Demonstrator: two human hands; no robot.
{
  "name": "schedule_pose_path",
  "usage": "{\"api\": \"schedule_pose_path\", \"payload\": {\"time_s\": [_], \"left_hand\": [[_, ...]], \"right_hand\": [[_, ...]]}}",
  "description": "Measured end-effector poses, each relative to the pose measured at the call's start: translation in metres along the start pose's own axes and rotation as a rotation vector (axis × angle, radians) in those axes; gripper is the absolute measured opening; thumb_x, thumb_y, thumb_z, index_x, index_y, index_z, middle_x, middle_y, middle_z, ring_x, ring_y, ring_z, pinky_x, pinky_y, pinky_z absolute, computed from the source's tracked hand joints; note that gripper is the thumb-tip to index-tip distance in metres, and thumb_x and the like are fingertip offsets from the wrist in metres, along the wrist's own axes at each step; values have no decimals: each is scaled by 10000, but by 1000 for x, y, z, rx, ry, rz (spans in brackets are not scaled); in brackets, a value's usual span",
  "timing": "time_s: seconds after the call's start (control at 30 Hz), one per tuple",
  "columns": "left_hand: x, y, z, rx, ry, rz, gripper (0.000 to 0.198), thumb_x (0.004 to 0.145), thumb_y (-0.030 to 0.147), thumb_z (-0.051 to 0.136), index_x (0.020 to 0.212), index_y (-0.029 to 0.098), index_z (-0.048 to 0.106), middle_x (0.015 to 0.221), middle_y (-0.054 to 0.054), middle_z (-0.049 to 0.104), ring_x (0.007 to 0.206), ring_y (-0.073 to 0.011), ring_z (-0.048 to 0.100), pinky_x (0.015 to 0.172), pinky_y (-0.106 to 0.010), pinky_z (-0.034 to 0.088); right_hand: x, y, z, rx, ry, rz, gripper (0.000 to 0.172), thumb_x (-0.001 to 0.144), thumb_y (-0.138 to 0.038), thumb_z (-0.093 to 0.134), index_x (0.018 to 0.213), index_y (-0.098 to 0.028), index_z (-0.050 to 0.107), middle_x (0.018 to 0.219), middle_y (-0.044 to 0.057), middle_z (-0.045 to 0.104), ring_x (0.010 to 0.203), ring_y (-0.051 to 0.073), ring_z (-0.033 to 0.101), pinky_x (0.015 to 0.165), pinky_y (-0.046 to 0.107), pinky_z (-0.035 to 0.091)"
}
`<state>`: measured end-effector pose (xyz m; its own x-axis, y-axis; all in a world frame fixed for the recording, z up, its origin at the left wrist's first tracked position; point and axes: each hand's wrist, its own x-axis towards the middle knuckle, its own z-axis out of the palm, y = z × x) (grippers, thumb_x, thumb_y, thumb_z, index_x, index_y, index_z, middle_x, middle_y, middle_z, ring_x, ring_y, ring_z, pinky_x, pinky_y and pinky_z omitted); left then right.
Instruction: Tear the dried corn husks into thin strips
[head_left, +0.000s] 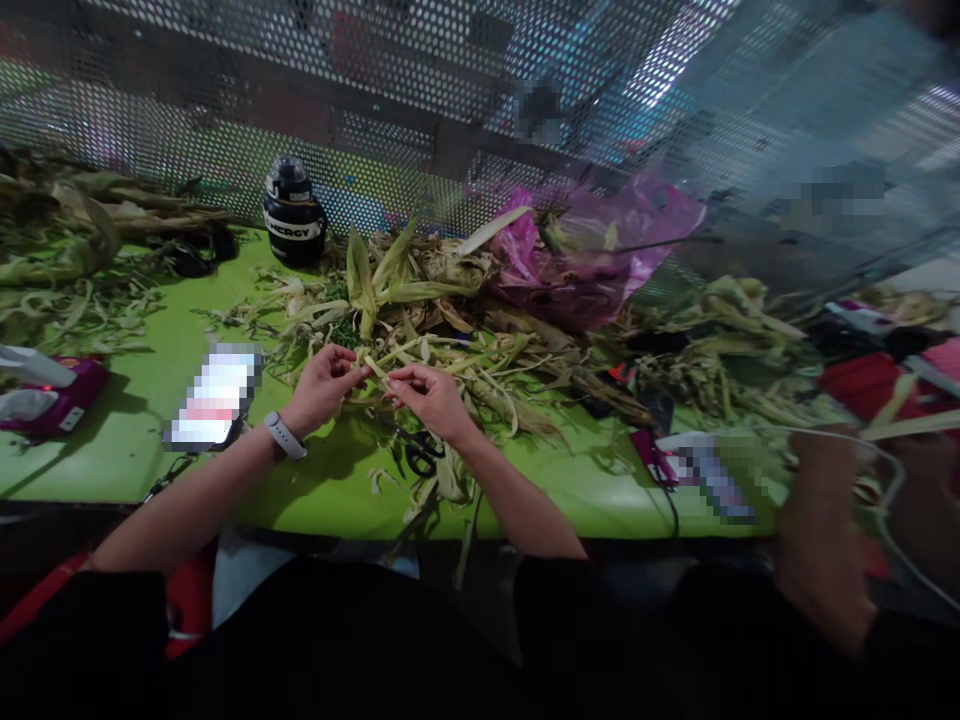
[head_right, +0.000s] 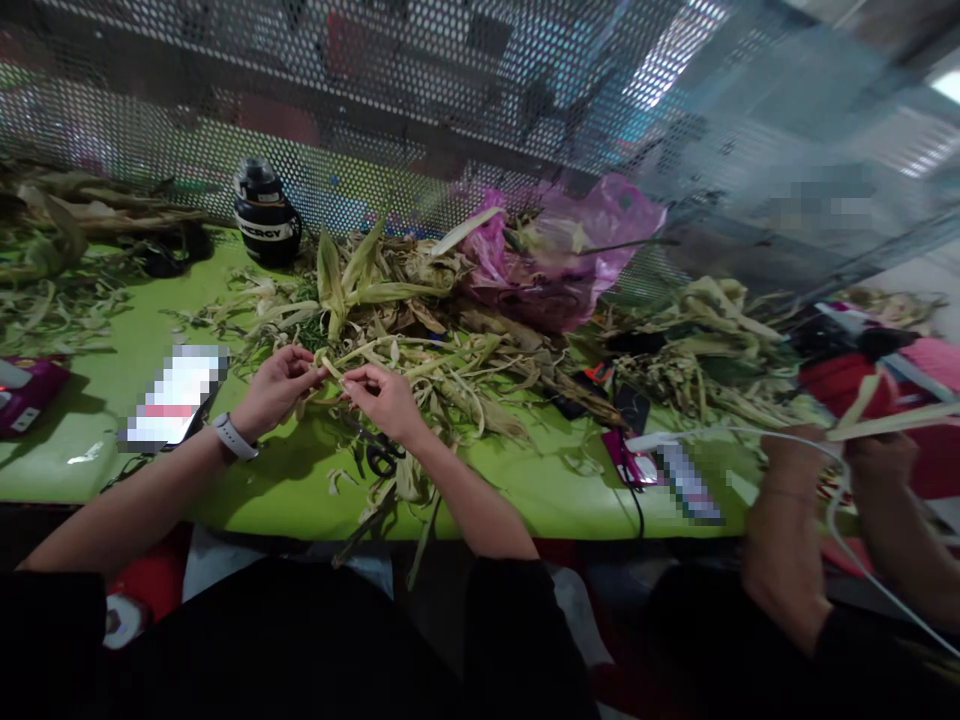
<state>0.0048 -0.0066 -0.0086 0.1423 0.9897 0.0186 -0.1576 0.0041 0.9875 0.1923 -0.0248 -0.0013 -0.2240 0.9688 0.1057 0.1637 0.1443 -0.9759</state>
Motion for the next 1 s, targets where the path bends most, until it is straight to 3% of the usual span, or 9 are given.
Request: {"api": "schedule_pose_path", "payload": {"time_s": [0.17,0.27,0.5,0.63,0.77,0.87,0.93,1.0], "left_hand": [[-2,-4,1,174,19,104,368,697,366,755,878,166,506,639,35,594,549,-96,573,499,-189,404],[-4,-7,0,312,5,208,329,724,376,734,865,164,526,675,11,617,605,-117,594,545,-209,439],[-7,-8,-1,622,-127,436,261,794,392,675,883,147,673,746,-25,659,640,-123,566,604,-229,433],[-4,-3,-4,573,-266,348,312,797,436,661,895,140,681,738,-30,639,644,-130,552,596,-235,429],[-7,4,-2,521,-467,246,284,827,430,624,850,148,651,701,-4,572,625,-116,506,585,-229,408],[-11,7,2,539,-509,261,247,834,391,617,893,154,653,738,-12,574,659,-125,505,612,-236,407],[-12,9,4,555,-503,278,234,828,370,622,914,154,655,739,-17,575,662,-130,499,619,-243,402],[-13,11,5,565,-513,290,208,828,356,618,878,156,651,741,-22,574,670,-136,500,630,-248,398]], "right_hand": [[0,-2,0,25,25,39,197,773,-352,647,843,-169,627,649,0,648,624,163,681,551,261,542],[-1,-4,0,8,33,13,227,790,-366,631,915,-186,572,627,-31,618,626,151,675,541,240,517],[-2,-2,3,-59,14,-84,295,845,-411,582,1024,-211,459,768,-33,613,568,91,590,577,239,493],[-5,-11,-6,-308,137,-189,247,857,-423,564,964,-201,541,912,35,613,649,116,571,628,278,490],[-2,-18,-17,-689,268,-371,250,857,-428,582,808,-203,679,966,89,638,957,222,554,923,406,419],[3,-15,-19,-632,122,-371,251,820,-456,637,768,-223,713,1015,79,674,1065,241,537,1008,442,359],[6,-14,-16,-455,5,-322,255,809,-462,650,760,-219,712,987,66,683,1017,212,578,986,412,393],[7,-13,-13,-273,-13,-261,252,777,-457,683,758,-207,708,943,48,666,949,175,602,938,359,433]]}}
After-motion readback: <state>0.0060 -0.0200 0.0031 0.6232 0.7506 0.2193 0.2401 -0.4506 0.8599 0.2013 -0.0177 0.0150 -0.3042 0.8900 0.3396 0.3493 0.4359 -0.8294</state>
